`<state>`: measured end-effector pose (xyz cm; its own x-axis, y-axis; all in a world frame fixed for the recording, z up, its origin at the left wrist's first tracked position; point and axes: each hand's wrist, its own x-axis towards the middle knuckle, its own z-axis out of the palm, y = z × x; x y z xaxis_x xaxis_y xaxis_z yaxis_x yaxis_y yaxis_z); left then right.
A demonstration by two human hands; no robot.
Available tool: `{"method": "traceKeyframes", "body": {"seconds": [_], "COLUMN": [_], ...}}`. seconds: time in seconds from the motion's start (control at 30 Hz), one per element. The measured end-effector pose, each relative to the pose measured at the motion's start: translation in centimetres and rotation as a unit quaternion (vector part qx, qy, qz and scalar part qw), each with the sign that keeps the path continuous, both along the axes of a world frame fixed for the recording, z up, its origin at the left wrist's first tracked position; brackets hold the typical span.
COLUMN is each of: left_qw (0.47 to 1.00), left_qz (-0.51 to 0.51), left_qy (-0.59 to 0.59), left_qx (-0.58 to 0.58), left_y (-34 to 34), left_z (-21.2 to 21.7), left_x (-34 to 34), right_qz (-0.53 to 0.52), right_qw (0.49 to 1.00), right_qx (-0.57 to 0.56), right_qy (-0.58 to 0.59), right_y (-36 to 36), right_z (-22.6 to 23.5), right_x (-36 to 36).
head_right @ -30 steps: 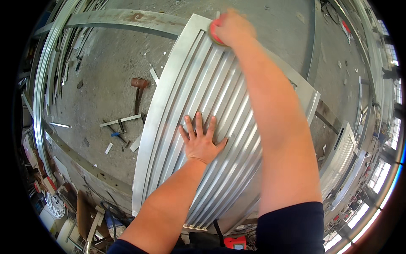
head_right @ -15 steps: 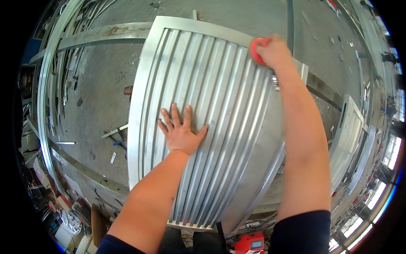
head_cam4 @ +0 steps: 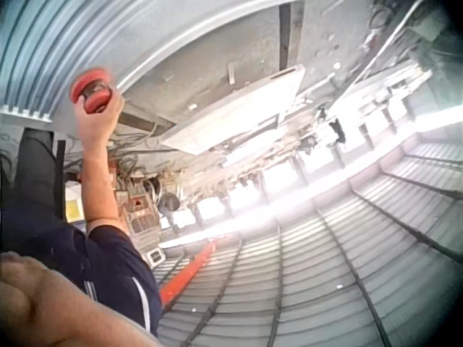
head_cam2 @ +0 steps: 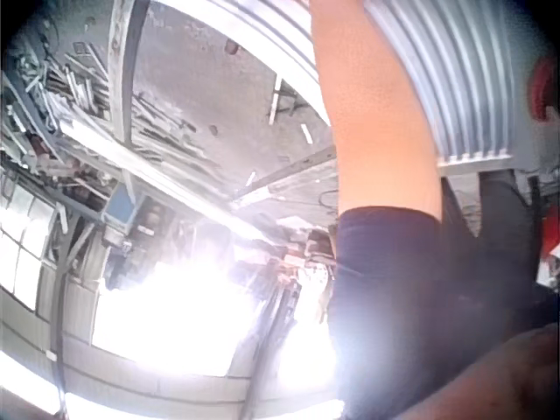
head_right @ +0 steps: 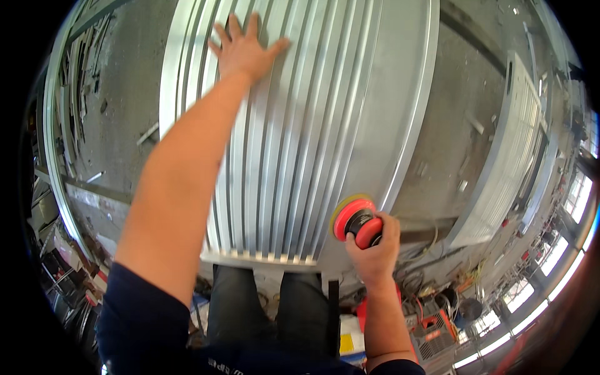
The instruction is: The person uses a handheld power sander to smooth the surface of a large corrugated metal sheet. They move the sander across the ridges and edges, repositioning the sheet and adjusting their stance to reach different areas.
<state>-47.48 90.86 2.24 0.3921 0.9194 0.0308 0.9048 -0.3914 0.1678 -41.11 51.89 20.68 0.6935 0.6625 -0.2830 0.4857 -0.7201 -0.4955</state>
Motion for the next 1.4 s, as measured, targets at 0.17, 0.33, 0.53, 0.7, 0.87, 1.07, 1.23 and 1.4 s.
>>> {"method": "traceKeyframes", "body": {"seconds": [0.17, 0.33, 0.53, 0.7, 0.87, 1.07, 1.23, 1.4], "left_qw": [0.915, 0.967, 0.939, 0.961, 0.960, 0.966, 0.974, 0.991], "left_qz": [-0.092, 0.117, 0.308, 0.257, 0.138, 0.080, -0.004, -0.088], "left_qy": [-0.354, -0.180, 0.034, 0.063, 0.179, 0.180, 0.200, 0.092], "left_qx": [-0.171, -0.137, -0.147, -0.075, -0.164, -0.169, -0.110, -0.035], "left_y": [-3.7, -17.2, -25.9, -18.4, -13.1, -10.2, -7.9, -8.0], "left_z": [2.8, 3.4, 1.9, -2.7, -2.7, -3.2, -4.0, -4.9], "left_x": [-13.5, -39.9, -61.4, -63.3, -60.9, -64.3, -66.9, -67.7], "right_qz": [0.035, 0.074, 0.017, -0.053, -0.068, 0.139, 0.237, 0.173], "right_qw": [0.996, 0.991, 0.992, 0.985, 0.986, 0.985, 0.967, 0.978], "right_qx": [-0.076, -0.101, -0.107, -0.121, -0.096, -0.102, -0.094, -0.114], "right_qy": [0.030, 0.039, -0.061, -0.114, -0.119, -0.020, 0.011, -0.015], "right_y": [-12.0, -15.3, -19.3, -21.9, -15.9, -4.8, -1.4, -1.8], "right_z": [-2.4, -6.3, -8.4, -9.7, -10.3, -8.4, -8.3, -8.6], "right_x": [-8.4, -12.3, -15.6, -19.5, -27.9, -41.5, -47.3, -46.2]}}
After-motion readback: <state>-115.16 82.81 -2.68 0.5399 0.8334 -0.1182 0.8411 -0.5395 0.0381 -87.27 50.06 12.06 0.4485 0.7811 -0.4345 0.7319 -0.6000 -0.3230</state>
